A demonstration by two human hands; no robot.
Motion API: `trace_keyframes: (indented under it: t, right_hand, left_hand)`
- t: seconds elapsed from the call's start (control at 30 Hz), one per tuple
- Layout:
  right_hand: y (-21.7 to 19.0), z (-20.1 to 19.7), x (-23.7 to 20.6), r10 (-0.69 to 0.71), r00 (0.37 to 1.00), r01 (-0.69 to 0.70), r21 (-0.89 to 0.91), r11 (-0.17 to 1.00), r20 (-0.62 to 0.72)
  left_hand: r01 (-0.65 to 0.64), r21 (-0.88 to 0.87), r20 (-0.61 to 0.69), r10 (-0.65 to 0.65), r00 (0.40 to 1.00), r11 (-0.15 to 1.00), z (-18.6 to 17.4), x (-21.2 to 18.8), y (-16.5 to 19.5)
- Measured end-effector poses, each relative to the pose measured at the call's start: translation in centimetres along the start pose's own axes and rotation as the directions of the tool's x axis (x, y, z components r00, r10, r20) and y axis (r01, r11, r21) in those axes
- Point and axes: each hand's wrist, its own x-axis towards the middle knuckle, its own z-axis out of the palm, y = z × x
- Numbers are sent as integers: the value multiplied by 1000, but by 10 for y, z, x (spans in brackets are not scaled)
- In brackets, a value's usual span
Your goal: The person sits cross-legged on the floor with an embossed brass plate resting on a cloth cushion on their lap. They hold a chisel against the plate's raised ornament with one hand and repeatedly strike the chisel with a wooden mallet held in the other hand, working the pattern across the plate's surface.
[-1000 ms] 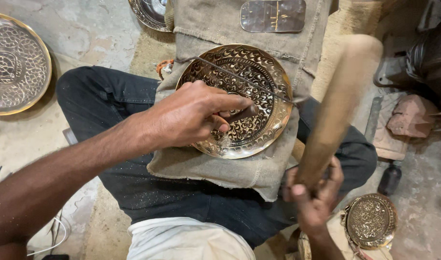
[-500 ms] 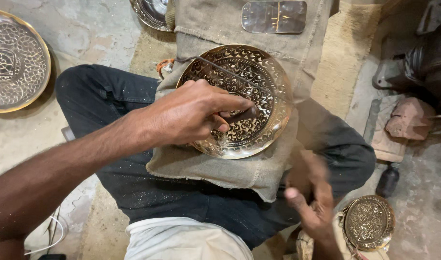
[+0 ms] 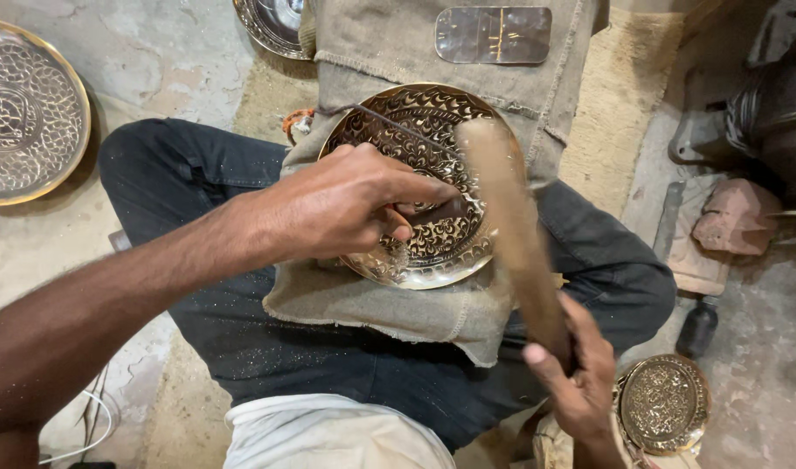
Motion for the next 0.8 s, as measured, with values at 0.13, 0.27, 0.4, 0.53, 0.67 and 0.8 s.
trace_keyframes:
  t: [0.13,0.27,0.4,0.53,0.67,0.8]
  right_hand:
    - [6,0,-4,94,996,-94,-31,995,-5]
    - [14,3,-11,122,987,-85,302,949,-105]
    - [17,-2,-12,46,999,-45,-37,998,28]
    - [22,-4,-14,72,997,-72,-4,997,9]
    - [27,-4,-18,114,993,-121,239,963,43]
    - [27,-8,-20,89,996,-88,-118,989,0]
  left_hand:
    - [-85,-14,-48,84,995,996,0,-1,-1]
    - [-21,-1,11,21,1000,1000,-2,1,1]
    - [59,17,59,-60,996,998,-4,4,5]
    - [56,15,68,-57,996,998,-6,3,4]
    - [-15,-24,38,16,999,1000,-3,5,0]
    - [-120,-44,3,120,993,992,-1,5,-4]
